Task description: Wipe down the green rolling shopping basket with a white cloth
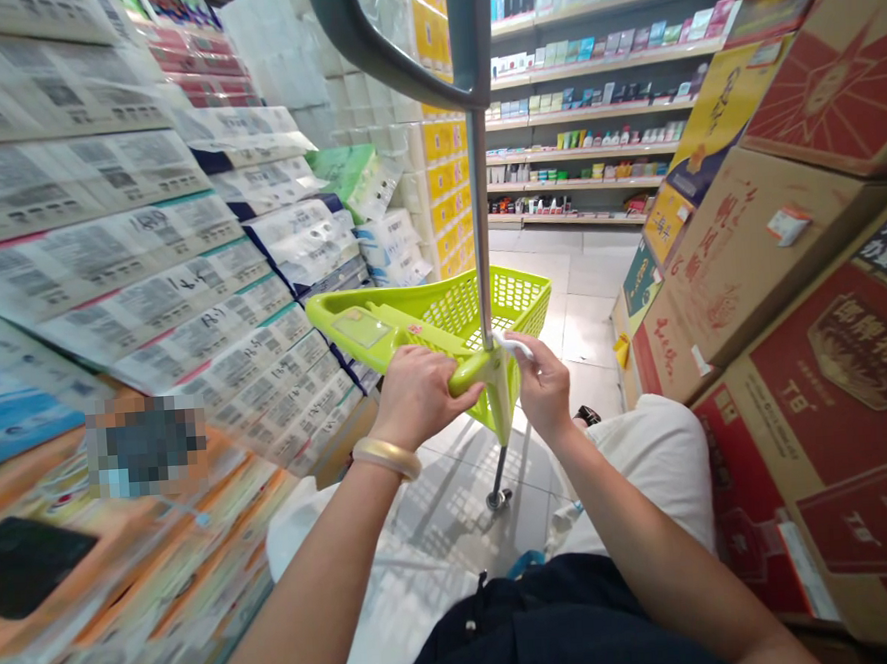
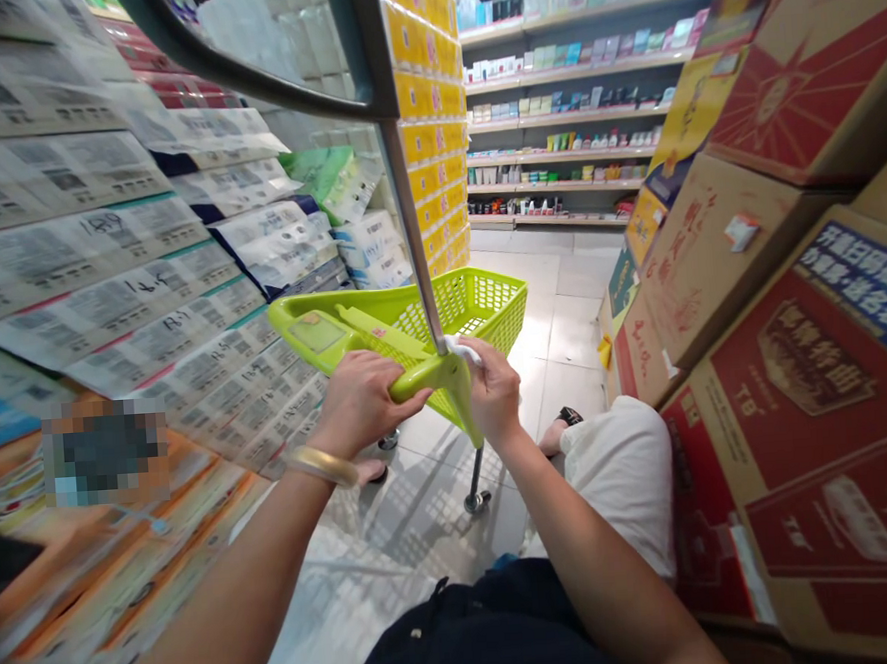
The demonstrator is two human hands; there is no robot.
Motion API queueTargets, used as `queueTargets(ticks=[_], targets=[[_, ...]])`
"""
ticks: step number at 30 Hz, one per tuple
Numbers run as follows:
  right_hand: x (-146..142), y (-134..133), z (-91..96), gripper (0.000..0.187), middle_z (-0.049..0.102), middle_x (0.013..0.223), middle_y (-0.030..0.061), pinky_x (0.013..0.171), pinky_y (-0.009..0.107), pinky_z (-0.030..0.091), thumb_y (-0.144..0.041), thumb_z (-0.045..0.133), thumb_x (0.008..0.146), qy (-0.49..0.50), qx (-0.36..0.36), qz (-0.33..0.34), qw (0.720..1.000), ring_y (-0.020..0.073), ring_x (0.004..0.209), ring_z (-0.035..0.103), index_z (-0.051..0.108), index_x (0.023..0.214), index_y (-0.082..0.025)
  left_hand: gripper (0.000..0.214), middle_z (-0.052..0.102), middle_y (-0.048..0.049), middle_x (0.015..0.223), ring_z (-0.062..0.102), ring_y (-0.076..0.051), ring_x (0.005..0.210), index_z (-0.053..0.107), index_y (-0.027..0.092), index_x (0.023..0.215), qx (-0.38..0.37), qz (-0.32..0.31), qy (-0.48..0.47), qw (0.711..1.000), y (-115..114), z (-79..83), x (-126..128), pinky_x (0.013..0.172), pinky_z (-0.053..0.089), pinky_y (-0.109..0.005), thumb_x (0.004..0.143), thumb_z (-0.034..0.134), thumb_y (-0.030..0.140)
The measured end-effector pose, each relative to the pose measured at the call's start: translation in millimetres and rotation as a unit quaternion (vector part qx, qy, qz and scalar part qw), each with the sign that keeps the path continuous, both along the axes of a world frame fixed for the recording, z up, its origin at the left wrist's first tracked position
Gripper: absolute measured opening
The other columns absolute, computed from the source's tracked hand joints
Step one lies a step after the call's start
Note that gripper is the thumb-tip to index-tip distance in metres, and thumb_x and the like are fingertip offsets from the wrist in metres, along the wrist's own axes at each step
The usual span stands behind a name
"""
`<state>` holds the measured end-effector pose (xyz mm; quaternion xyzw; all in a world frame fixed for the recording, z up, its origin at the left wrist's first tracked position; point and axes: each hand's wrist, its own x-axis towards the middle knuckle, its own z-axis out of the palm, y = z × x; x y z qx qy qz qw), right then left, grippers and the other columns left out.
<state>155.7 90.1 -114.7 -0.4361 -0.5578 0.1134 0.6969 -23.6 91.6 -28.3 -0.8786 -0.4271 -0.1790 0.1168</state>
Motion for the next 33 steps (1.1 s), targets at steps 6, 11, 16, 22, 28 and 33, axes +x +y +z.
queueTargets(ticks=[6, 11, 16, 22, 28, 33], targets=[[-2, 9, -10.0, 0.024, 0.075, 0.113, 0.0064, 0.102, 0.043, 0.053, -0.030, 0.052, 0.096, -0.051, -0.005, 0.006, 0.999, 0.0223, 0.110, 0.069, 0.072, 0.107, -0.026, 0.039, 0.066, -0.0023, 0.060, 0.058, -0.018, 0.066, 0.058, 0.021, 0.059, -0.002, -0.016, -0.009, 1.000, 1, 0.4, -8, 0.075, 0.039, -0.035, 0.083, 0.060, 0.050], [-10, 2, -11.1, 0.028, 0.072, 0.120, 0.0062, 0.107, 0.043, 0.050, -0.023, 0.049, 0.096, -0.057, 0.024, 0.030, 0.998, 0.0212, 0.117, 0.066, 0.070, 0.115, -0.027, 0.038, 0.067, -0.0028, 0.062, 0.058, -0.018, 0.066, 0.055, 0.021, 0.056, -0.001, -0.026, -0.022, 0.999, 2, 1.2, -13, 0.074, 0.038, -0.035, 0.083, 0.059, 0.047], [0, 5, -17.4, 0.031, 0.073, 0.118, 0.0068, 0.107, 0.043, 0.051, -0.020, 0.045, 0.097, -0.098, 0.017, 0.004, 0.995, 0.0206, 0.117, 0.066, 0.070, 0.113, -0.025, 0.042, 0.063, -0.0017, 0.058, 0.055, -0.017, 0.065, 0.052, 0.021, 0.054, -0.014, -0.040, -0.025, 0.999, 6, 2.0, -21, 0.075, 0.040, -0.035, 0.083, 0.059, 0.050], [10, 15, -7.4, 0.033, 0.075, 0.114, 0.0052, 0.108, 0.042, 0.050, -0.018, 0.043, 0.097, -0.175, 0.028, 0.019, 0.984, 0.0198, 0.117, 0.065, 0.072, 0.111, -0.026, 0.039, 0.063, -0.0010, 0.061, 0.055, -0.016, 0.066, 0.057, 0.020, 0.058, -0.042, -0.071, -0.025, 0.996, 12, 6.0, -35, 0.077, 0.041, -0.033, 0.083, 0.060, 0.050], [7, 25, 1.4, 0.033, 0.070, 0.125, 0.0054, 0.111, 0.046, 0.045, -0.018, 0.048, 0.095, -0.250, -0.010, 0.061, 0.966, 0.0218, 0.123, 0.060, 0.072, 0.114, -0.029, 0.036, 0.069, -0.0047, 0.070, 0.061, -0.020, 0.074, 0.069, 0.022, 0.068, -0.114, 0.037, 0.024, 0.992, 9, 28.2, -42, 0.073, 0.044, -0.033, 0.077, 0.063, 0.057], [-14, 29, 4.4, 0.036, 0.066, 0.129, 0.0058, 0.109, 0.044, 0.046, -0.017, 0.046, 0.096, -0.256, -0.007, 0.118, 0.960, 0.0201, 0.122, 0.058, 0.067, 0.122, -0.030, 0.049, 0.076, -0.0067, 0.102, 0.068, -0.025, 0.093, 0.073, 0.023, 0.103, -0.147, 0.124, -0.030, 0.981, 13, 38.9, -24, 0.080, 0.050, -0.033, 0.077, 0.063, 0.063]])
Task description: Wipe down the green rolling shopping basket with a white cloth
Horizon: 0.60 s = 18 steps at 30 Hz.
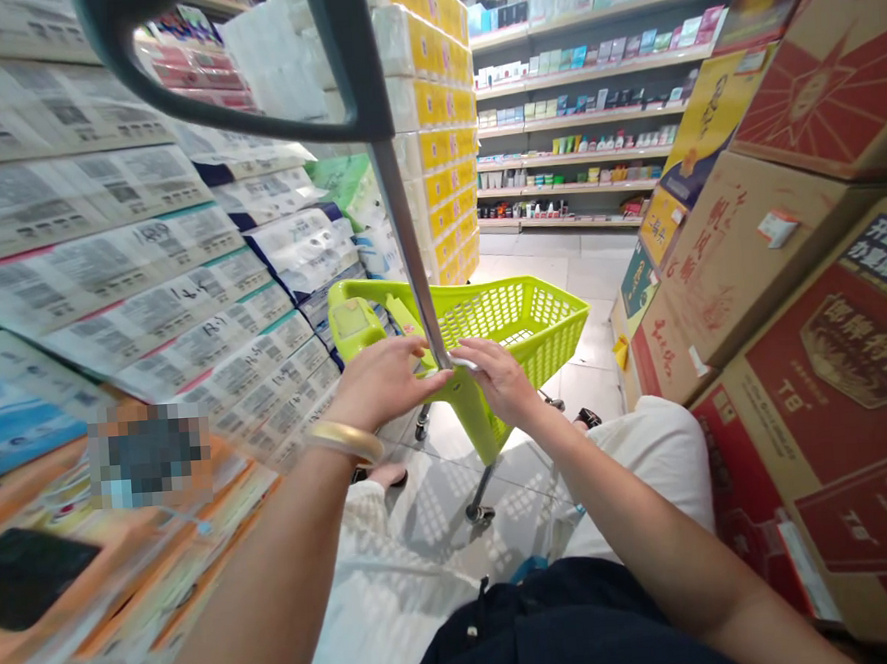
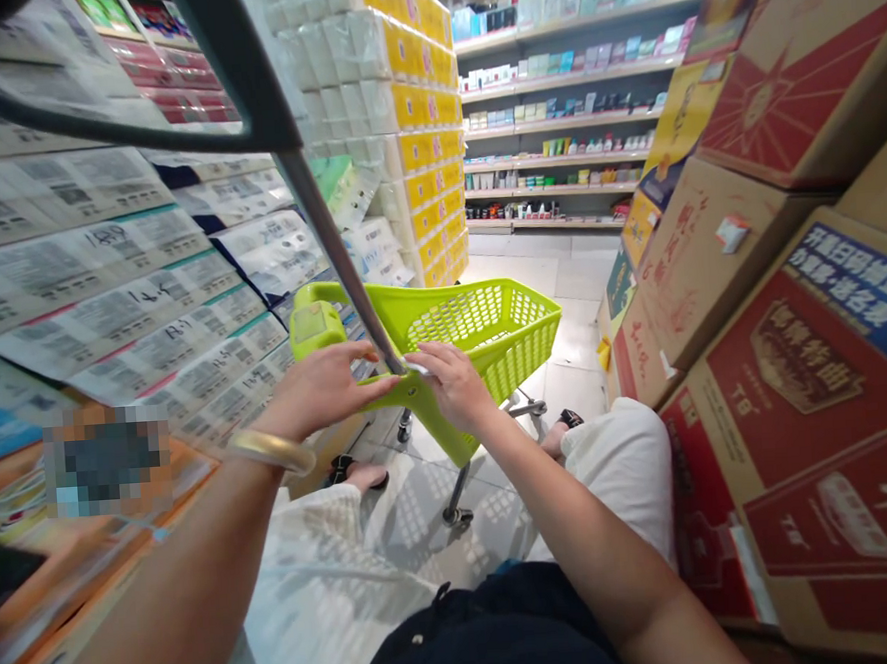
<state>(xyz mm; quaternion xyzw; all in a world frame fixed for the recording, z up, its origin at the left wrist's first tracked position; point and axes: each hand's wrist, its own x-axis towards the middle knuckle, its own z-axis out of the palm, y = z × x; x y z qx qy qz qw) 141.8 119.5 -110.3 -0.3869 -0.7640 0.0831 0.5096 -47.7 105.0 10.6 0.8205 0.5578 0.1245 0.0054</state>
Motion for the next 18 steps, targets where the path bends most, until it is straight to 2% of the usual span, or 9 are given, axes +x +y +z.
queueTargets(ticks=[3, 7, 11, 14, 16, 18], targets=[[-18, -3, 4.8, 0.034, 0.063, 0.129, 0.0079, 0.108, 0.045, 0.045, -0.019, 0.048, 0.096, -0.011, 0.008, -0.016, 1.000, 0.0229, 0.123, 0.056, 0.067, 0.122, -0.028, 0.042, 0.075, -0.0073, 0.108, 0.069, -0.025, 0.099, 0.075, 0.023, 0.098, -0.022, 0.006, -0.018, 1.000, 5, -1.8, 12, 0.083, 0.050, -0.032, 0.081, 0.060, 0.058], [-34, -14, 6.1, 0.038, 0.061, 0.127, 0.0134, 0.110, 0.050, 0.043, -0.026, 0.057, 0.091, -0.055, -0.023, -0.032, 0.998, 0.0281, 0.123, 0.054, 0.062, 0.128, -0.022, 0.042, 0.076, -0.0038, 0.109, 0.070, -0.026, 0.098, 0.078, 0.029, 0.094, -0.049, 0.065, -0.022, 0.996, 6, -5.1, 13, 0.076, 0.051, -0.031, 0.084, 0.054, 0.061], [-37, -25, 0.2, 0.059, 0.058, 0.136, 0.0138, 0.121, 0.054, 0.029, -0.023, 0.055, 0.090, -0.013, -0.048, 0.000, 0.999, 0.0279, 0.137, 0.046, 0.039, 0.147, -0.020, 0.047, 0.076, -0.0022, 0.111, 0.070, -0.028, 0.099, 0.078, 0.032, 0.096, -0.060, 0.091, -0.001, 0.994, 3, -5.6, 5, 0.071, 0.049, -0.032, 0.077, 0.057, 0.069], [-33, -35, -2.5, 0.073, 0.046, 0.151, 0.0142, 0.122, 0.062, 0.019, -0.028, 0.059, 0.088, 0.032, -0.060, -0.034, 0.997, 0.0324, 0.150, 0.026, 0.026, 0.153, -0.023, 0.043, 0.077, -0.0009, 0.109, 0.071, -0.028, 0.094, 0.079, 0.034, 0.095, -0.070, 0.091, 0.022, 0.993, 4, -5.1, -2, 0.067, 0.046, -0.031, 0.074, 0.061, 0.067], [-28, -44, -0.4, 0.079, 0.029, 0.161, 0.0119, 0.119, 0.071, 0.009, -0.034, 0.066, 0.084, 0.041, -0.057, -0.083, 0.994, 0.0386, 0.154, 0.005, 0.028, 0.152, -0.028, 0.042, 0.078, -0.0008, 0.105, 0.071, -0.028, 0.091, 0.079, 0.035, 0.095, -0.076, 0.088, 0.028, 0.993, 6, -4.3, -6, 0.064, 0.045, -0.031, 0.072, 0.062, 0.067], [-23, -54, 6.0, 0.080, 0.015, 0.166, 0.0069, 0.114, 0.078, 0.003, -0.037, 0.073, 0.079, 0.043, -0.047, -0.121, 0.991, 0.0425, 0.153, -0.009, 0.034, 0.149, -0.034, 0.042, 0.078, -0.0005, 0.102, 0.071, -0.027, 0.089, 0.079, 0.036, 0.095, -0.081, 0.085, 0.028, 0.993, 6, -3.4, -9, 0.062, 0.043, -0.030, 0.072, 0.063, 0.067]])
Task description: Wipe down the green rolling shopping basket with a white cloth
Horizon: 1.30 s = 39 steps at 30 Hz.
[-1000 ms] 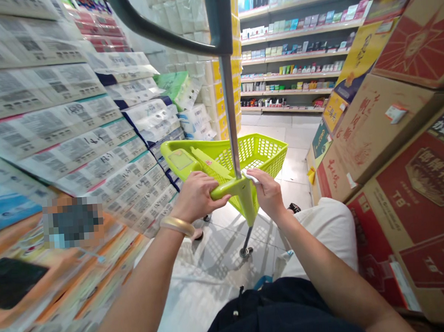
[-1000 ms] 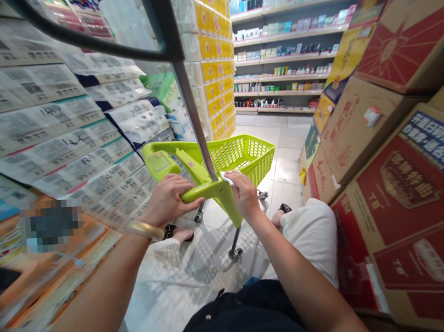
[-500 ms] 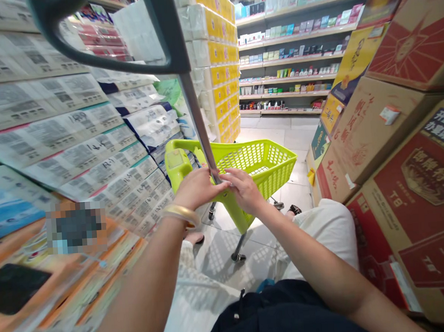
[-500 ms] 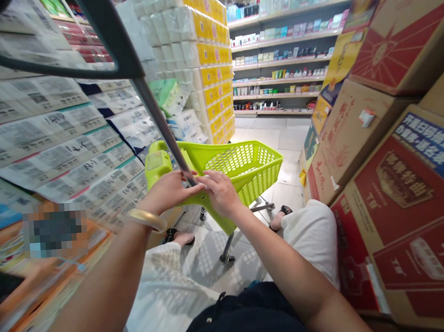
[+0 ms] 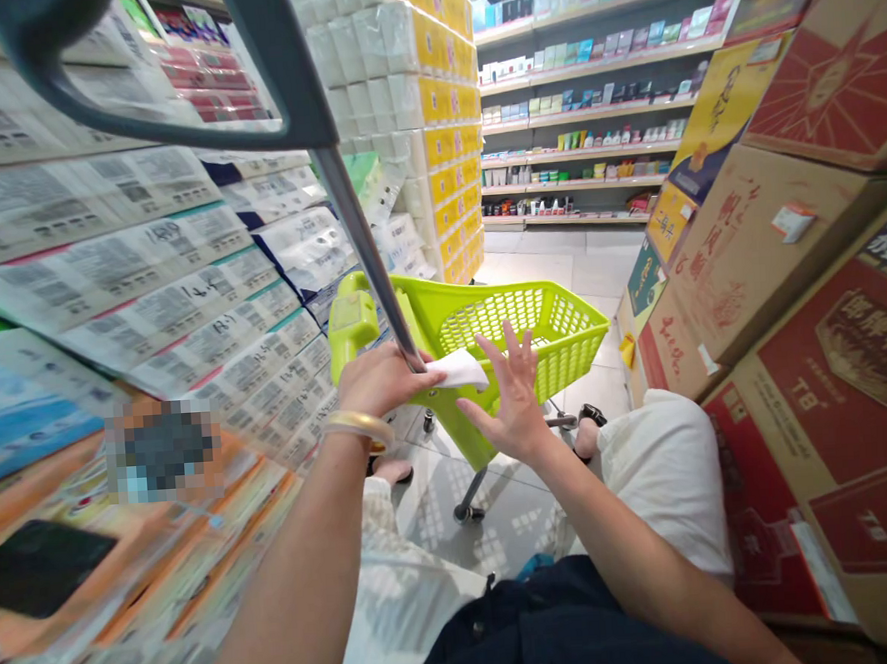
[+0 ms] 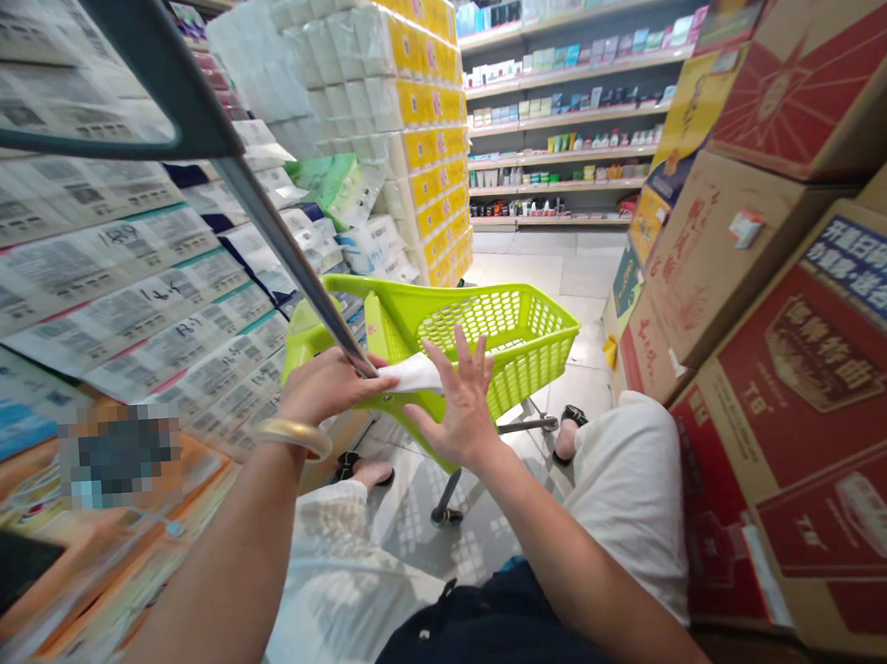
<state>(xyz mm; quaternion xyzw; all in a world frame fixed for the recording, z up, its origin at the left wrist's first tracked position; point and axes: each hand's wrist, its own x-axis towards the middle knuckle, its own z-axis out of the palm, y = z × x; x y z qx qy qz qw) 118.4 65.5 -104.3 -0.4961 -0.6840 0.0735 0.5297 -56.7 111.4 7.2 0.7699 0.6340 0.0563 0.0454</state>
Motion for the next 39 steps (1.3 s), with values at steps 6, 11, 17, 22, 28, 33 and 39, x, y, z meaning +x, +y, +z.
queueTargets(ticks=[6, 11, 17, 22, 28, 33, 39], targets=[[7, -23, 31.2, 0.025, 0.032, 0.159, -0.0010, 0.111, 0.078, 0.021, -0.030, 0.079, 0.076, -0.002, 0.036, -0.028, 0.999, 0.0464, 0.152, -0.004, 0.074, 0.100, -0.034, 0.039, 0.079, 0.0003, 0.096, 0.070, -0.024, 0.081, 0.079, 0.037, 0.093, 0.008, -0.002, 0.001, 1.000, 0, 0.6, -3, 0.060, 0.041, -0.029, 0.072, 0.063, 0.065], [2, -29, 39.0, 0.009, 0.050, 0.146, -0.0007, 0.108, 0.074, 0.032, -0.026, 0.072, 0.082, 0.010, 0.027, -0.001, 1.000, 0.0423, 0.148, 0.023, 0.075, 0.075, -0.031, 0.041, 0.078, 0.0003, 0.099, 0.070, -0.025, 0.084, 0.079, 0.037, 0.094, 0.008, 0.003, 0.000, 1.000, 0, -1.0, -4, 0.062, 0.042, -0.029, 0.071, 0.063, 0.067], [0, -30, 36.3, 0.011, 0.048, 0.148, -0.0045, 0.112, 0.074, 0.026, -0.026, 0.072, 0.082, -0.007, 0.037, 0.009, 0.999, 0.0383, 0.150, 0.022, 0.074, 0.074, -0.032, 0.042, 0.078, -0.0008, 0.100, 0.070, -0.027, 0.086, 0.078, 0.037, 0.096, 0.008, 0.009, 0.009, 1.000, -2, -0.5, -2, 0.063, 0.043, -0.031, 0.072, 0.062, 0.068], [1, -29, 36.0, 0.010, 0.054, 0.144, -0.0020, 0.110, 0.073, 0.032, -0.027, 0.073, 0.082, -0.017, 0.042, 0.011, 0.999, 0.0401, 0.146, 0.031, 0.075, 0.073, -0.032, 0.041, 0.078, 0.0000, 0.099, 0.070, -0.024, 0.084, 0.079, 0.037, 0.093, 0.017, 0.006, 0.000, 1.000, 0, -1.5, -3, 0.061, 0.042, -0.029, 0.071, 0.063, 0.068], [0, -29, 36.0, 0.011, 0.052, 0.145, -0.0015, 0.113, 0.073, 0.024, -0.030, 0.070, 0.084, -0.045, 0.068, -0.010, 0.997, 0.0398, 0.148, 0.027, 0.075, 0.076, -0.033, 0.040, 0.078, 0.0008, 0.101, 0.070, -0.026, 0.087, 0.079, 0.038, 0.093, 0.009, 0.011, 0.001, 1.000, -1, -1.1, -3, 0.062, 0.043, -0.031, 0.071, 0.063, 0.067], [3, -15, 21.6, 0.025, 0.055, 0.141, 0.0097, 0.116, 0.055, 0.036, -0.029, 0.060, 0.090, 0.040, 0.064, -0.018, 0.997, 0.0299, 0.140, 0.044, 0.067, 0.113, -0.027, 0.039, 0.078, 0.0013, 0.098, 0.070, -0.025, 0.086, 0.079, 0.038, 0.092, 0.013, 0.009, -0.004, 1.000, -2, -0.6, -2, 0.062, 0.042, -0.031, 0.072, 0.063, 0.067], [-2, 9, -7.6, 0.035, 0.065, 0.118, 0.0129, 0.102, 0.045, 0.052, -0.024, 0.057, 0.087, 0.113, -0.030, -0.017, 0.993, 0.0254, 0.114, 0.062, 0.062, 0.121, -0.020, 0.042, 0.078, -0.0001, 0.102, 0.070, -0.026, 0.086, 0.078, 0.036, 0.097, 0.015, 0.013, 0.002, 1.000, -5, 0.8, -1, 0.061, 0.042, -0.029, 0.072, 0.063, 0.067]])
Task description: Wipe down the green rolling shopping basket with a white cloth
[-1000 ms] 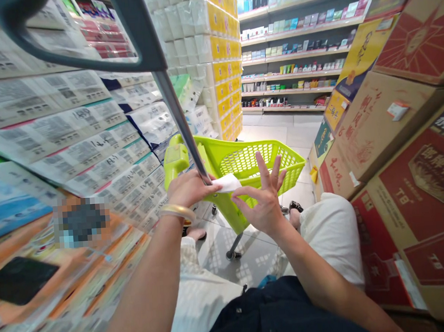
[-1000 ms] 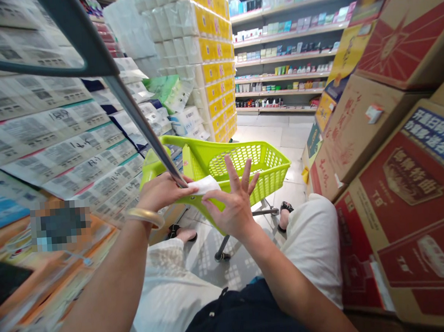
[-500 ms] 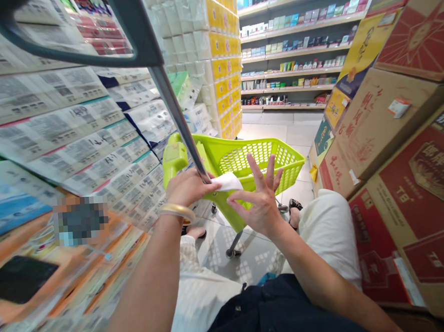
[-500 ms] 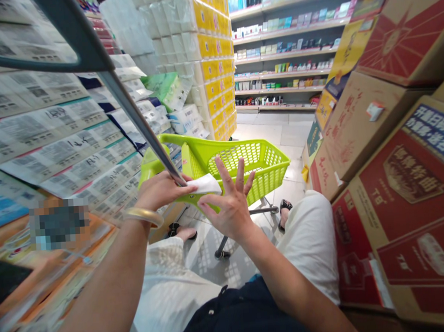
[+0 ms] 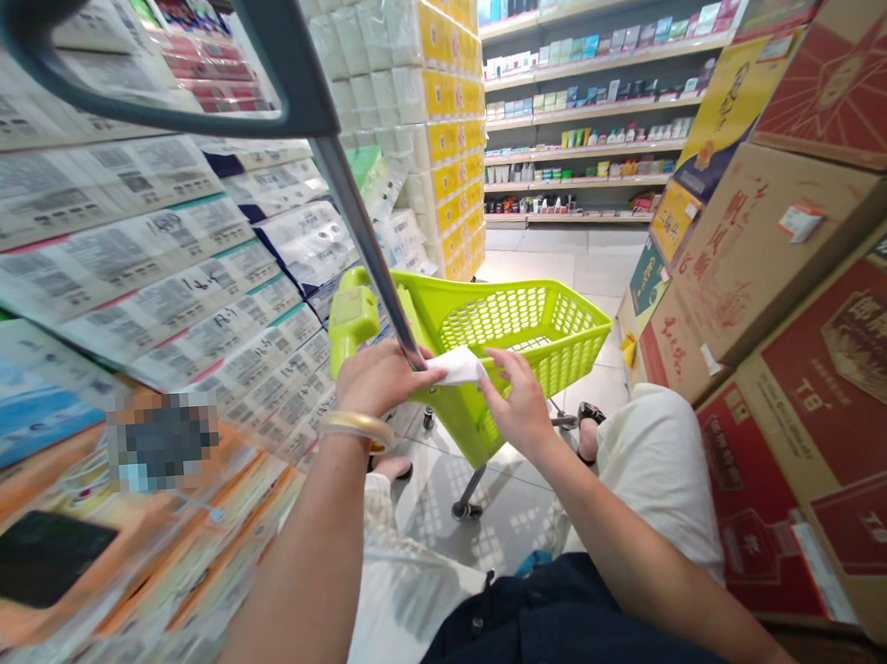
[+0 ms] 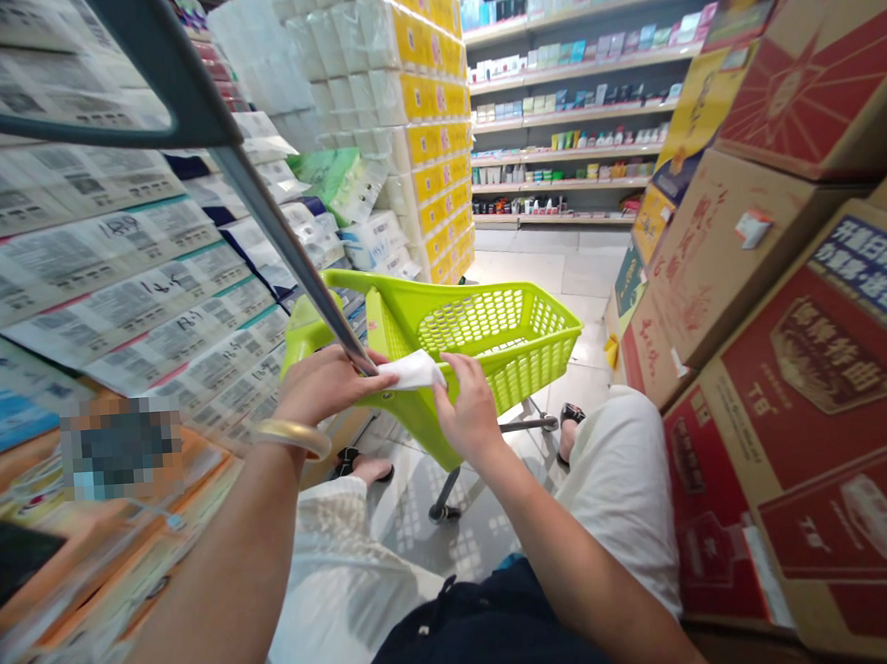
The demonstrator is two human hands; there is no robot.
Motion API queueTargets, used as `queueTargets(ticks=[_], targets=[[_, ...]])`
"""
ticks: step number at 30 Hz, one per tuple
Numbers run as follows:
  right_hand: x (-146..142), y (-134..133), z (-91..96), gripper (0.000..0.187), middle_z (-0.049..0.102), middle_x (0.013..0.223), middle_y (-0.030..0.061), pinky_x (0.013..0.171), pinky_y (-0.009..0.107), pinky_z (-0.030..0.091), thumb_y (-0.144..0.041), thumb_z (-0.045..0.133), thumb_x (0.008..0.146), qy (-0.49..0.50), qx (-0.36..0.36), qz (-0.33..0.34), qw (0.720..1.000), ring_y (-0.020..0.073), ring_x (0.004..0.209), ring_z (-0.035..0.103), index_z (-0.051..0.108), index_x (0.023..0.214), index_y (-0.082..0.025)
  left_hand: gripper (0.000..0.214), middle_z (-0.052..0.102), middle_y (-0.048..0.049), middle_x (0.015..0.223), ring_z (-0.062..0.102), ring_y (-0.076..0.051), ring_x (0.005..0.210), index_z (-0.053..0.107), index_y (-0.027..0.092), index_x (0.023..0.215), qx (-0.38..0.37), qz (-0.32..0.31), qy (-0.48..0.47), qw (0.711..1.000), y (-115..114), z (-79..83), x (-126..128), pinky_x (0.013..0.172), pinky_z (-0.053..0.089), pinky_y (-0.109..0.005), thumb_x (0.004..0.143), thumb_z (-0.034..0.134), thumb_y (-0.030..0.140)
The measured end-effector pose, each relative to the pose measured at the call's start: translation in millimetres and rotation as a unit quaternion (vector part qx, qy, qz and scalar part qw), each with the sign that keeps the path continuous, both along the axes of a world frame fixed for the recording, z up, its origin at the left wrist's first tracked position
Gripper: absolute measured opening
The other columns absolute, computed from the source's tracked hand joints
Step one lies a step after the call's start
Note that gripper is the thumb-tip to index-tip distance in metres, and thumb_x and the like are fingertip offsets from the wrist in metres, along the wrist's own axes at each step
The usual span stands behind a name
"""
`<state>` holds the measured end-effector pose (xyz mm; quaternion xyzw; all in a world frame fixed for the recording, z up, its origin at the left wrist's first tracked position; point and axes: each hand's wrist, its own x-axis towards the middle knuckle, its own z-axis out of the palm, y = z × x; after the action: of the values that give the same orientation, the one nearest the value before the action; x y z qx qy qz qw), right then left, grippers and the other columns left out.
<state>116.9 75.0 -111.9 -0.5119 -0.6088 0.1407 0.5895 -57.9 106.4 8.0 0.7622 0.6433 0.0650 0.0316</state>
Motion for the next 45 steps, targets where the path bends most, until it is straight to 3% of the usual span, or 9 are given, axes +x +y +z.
queueTargets(ticks=[4, 7, 11, 17, 22, 27, 34, 40, 45], targets=[[-19, 2, 5.5, 0.051, 0.057, 0.137, 0.0141, 0.114, 0.039, 0.043, -0.015, 0.056, 0.084, -0.054, 0.044, 0.073, 0.995, 0.0235, 0.131, 0.052, 0.054, 0.134, -0.017, 0.047, 0.077, -0.0016, 0.106, 0.070, -0.027, 0.091, 0.077, 0.036, 0.099, 0.010, 0.004, 0.012, 1.000, -1, -0.9, 0, 0.065, 0.045, -0.031, 0.074, 0.058, 0.070], [-34, 5, 12.8, 0.060, 0.056, 0.141, 0.0153, 0.119, 0.044, 0.036, -0.011, 0.055, 0.082, -0.121, 0.064, 0.120, 0.983, 0.0250, 0.135, 0.050, 0.047, 0.141, -0.013, 0.046, 0.077, -0.0032, 0.108, 0.071, -0.028, 0.094, 0.077, 0.034, 0.102, 0.030, -0.007, 0.024, 0.999, -2, -3.1, -2, 0.067, 0.046, -0.032, 0.080, 0.052, 0.067], [-36, 16, 8.5, 0.043, 0.066, 0.129, 0.0127, 0.114, 0.047, 0.040, -0.014, 0.047, 0.092, -0.157, 0.087, 0.107, 0.978, 0.0246, 0.125, 0.058, 0.057, 0.134, -0.016, 0.041, 0.077, -0.0040, 0.101, 0.071, -0.029, 0.093, 0.076, 0.030, 0.100, 0.091, -0.026, 0.012, 0.995, -5, -9.4, -7, 0.072, 0.048, -0.035, 0.084, 0.050, 0.057], [-26, 23, -5.4, 0.032, 0.071, 0.121, 0.0083, 0.116, 0.049, 0.037, -0.014, 0.045, 0.094, -0.125, 0.091, 0.063, 0.986, 0.0248, 0.131, 0.055, 0.066, 0.117, -0.021, 0.032, 0.075, -0.0089, 0.084, 0.068, -0.031, 0.091, 0.071, 0.020, 0.080, 0.272, -0.039, 0.008, 0.961, -15, -26.3, -3, 0.102, 0.036, -0.049, 0.085, 0.052, 0.046], [-21, 26, -6.0, 0.032, 0.069, 0.126, 0.0091, 0.116, 0.050, 0.036, -0.020, 0.052, 0.094, -0.151, 0.099, 0.103, 0.978, 0.0251, 0.129, 0.057, 0.063, 0.124, -0.020, 0.036, 0.072, -0.0093, 0.075, 0.066, -0.029, 0.082, 0.070, 0.019, 0.082, 0.300, 0.019, -0.013, 0.954, -25, -40.2, 7, 0.093, 0.037, -0.047, 0.090, 0.045, 0.042], [-19, 32, -8.7, 0.031, 0.072, 0.122, 0.0058, 0.112, 0.048, 0.041, -0.019, 0.045, 0.098, -0.117, 0.086, 0.080, 0.986, 0.0231, 0.126, 0.059, 0.071, 0.114, -0.025, 0.036, 0.070, -0.0086, 0.068, 0.064, -0.028, 0.077, 0.070, 0.018, 0.077, 0.318, 0.006, -0.004, 0.948, -23, -47.6, 3, 0.088, 0.036, -0.045, 0.090, 0.044, 0.039], [-34, 18, -16.5, 0.041, 0.067, 0.133, 0.0050, 0.119, 0.042, 0.035, -0.017, 0.039, 0.099, -0.125, 0.150, 0.099, 0.976, 0.0167, 0.131, 0.056, 0.062, 0.132, -0.025, 0.032, 0.067, -0.0072, 0.063, 0.061, -0.026, 0.072, 0.067, 0.019, 0.073, 0.358, -0.003, 0.000, 0.934, -19, -53.8, -1, 0.078, 0.035, -0.041, 0.090, 0.046, 0.037], [-18, 26, -31.5, 0.039, 0.070, 0.128, 0.0069, 0.119, 0.048, 0.035, -0.017, 0.039, 0.099, -0.079, 0.123, 0.003, 0.989, 0.0208, 0.135, 0.054, 0.067, 0.125, -0.024, 0.031, 0.067, -0.0065, 0.063, 0.061, -0.026, 0.071, 0.066, 0.020, 0.075, 0.377, -0.018, 0.004, 0.926, -17, -56.9, -1, 0.077, 0.034, -0.040, 0.091, 0.046, 0.037], [-30, 17, -22.6, 0.039, 0.069, 0.129, 0.0040, 0.121, 0.041, 0.035, -0.016, 0.039, 0.099, -0.088, 0.157, 0.096, 0.979, 0.0162, 0.133, 0.055, 0.066, 0.126, -0.026, 0.032, 0.067, -0.0067, 0.062, 0.062, -0.025, 0.070, 0.065, 0.020, 0.073, 0.382, -0.012, 0.014, 0.924, -16, -57.3, -2, 0.075, 0.034, -0.040, 0.092, 0.047, 0.037]])
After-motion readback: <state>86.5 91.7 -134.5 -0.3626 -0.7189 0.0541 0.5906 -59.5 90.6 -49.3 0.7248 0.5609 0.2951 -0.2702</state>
